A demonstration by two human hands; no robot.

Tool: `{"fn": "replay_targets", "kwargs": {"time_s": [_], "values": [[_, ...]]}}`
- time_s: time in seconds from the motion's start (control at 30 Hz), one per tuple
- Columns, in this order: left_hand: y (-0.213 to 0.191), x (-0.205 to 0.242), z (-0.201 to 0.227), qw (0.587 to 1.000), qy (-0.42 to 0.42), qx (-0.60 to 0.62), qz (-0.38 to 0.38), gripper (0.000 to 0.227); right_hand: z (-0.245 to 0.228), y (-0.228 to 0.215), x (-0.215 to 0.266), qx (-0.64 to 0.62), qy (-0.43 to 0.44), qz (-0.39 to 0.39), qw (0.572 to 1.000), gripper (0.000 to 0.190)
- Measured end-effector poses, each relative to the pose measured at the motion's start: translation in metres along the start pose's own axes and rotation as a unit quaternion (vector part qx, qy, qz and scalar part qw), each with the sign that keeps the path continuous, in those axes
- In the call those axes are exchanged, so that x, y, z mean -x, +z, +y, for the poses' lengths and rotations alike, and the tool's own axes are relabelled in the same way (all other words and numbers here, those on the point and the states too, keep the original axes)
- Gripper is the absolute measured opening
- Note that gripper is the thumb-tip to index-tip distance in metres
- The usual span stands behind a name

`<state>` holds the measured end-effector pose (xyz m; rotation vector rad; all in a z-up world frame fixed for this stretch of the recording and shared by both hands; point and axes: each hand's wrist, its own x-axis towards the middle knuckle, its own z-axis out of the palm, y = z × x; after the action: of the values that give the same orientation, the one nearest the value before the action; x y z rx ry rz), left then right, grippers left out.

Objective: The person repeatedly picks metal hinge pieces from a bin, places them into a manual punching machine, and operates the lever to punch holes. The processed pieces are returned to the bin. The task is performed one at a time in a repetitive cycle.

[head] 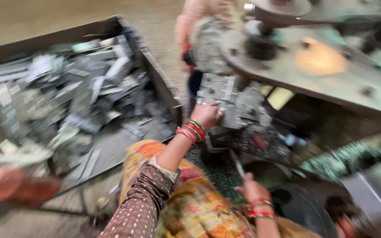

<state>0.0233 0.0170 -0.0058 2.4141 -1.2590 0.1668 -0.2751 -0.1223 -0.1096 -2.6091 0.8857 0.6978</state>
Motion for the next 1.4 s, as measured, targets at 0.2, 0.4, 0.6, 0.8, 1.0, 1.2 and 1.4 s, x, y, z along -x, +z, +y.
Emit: {"fn": "replay_targets", "kwargs": {"time_s": [0.2,0.4,0.6,0.8,1.0,1.2,1.4], "values": [[-0.040,0.148,-0.090,0.929,-0.228,0.076,0.280,0.035,-0.019,-0.041,0.021,-0.025,-0.002,0.300,0.954,0.045],[0.014,0.238,-0.238,0.887,-0.439,0.034,0.141,0.053,-0.022,-0.039,0.017,-0.053,0.030,0.293,0.954,0.049],[0.079,0.161,-0.317,0.880,-0.463,-0.024,0.106,0.051,0.025,-0.005,-0.028,-0.083,0.027,0.257,0.962,0.056],[0.073,0.109,-0.311,0.830,-0.549,-0.094,0.021,0.048,0.070,0.027,-0.065,-0.162,-0.014,0.260,0.952,0.053],[0.092,0.130,-0.317,0.807,-0.574,-0.007,0.136,0.051,0.051,0.015,-0.046,-0.116,0.000,0.294,0.949,0.045],[0.093,0.171,-0.315,0.746,-0.553,0.161,0.334,0.043,-0.015,-0.019,0.007,-0.047,0.046,0.361,0.930,0.036],[0.011,0.182,-0.229,0.789,-0.389,0.163,0.446,0.036,-0.037,-0.043,0.030,-0.061,0.020,0.368,0.928,0.035]]}}
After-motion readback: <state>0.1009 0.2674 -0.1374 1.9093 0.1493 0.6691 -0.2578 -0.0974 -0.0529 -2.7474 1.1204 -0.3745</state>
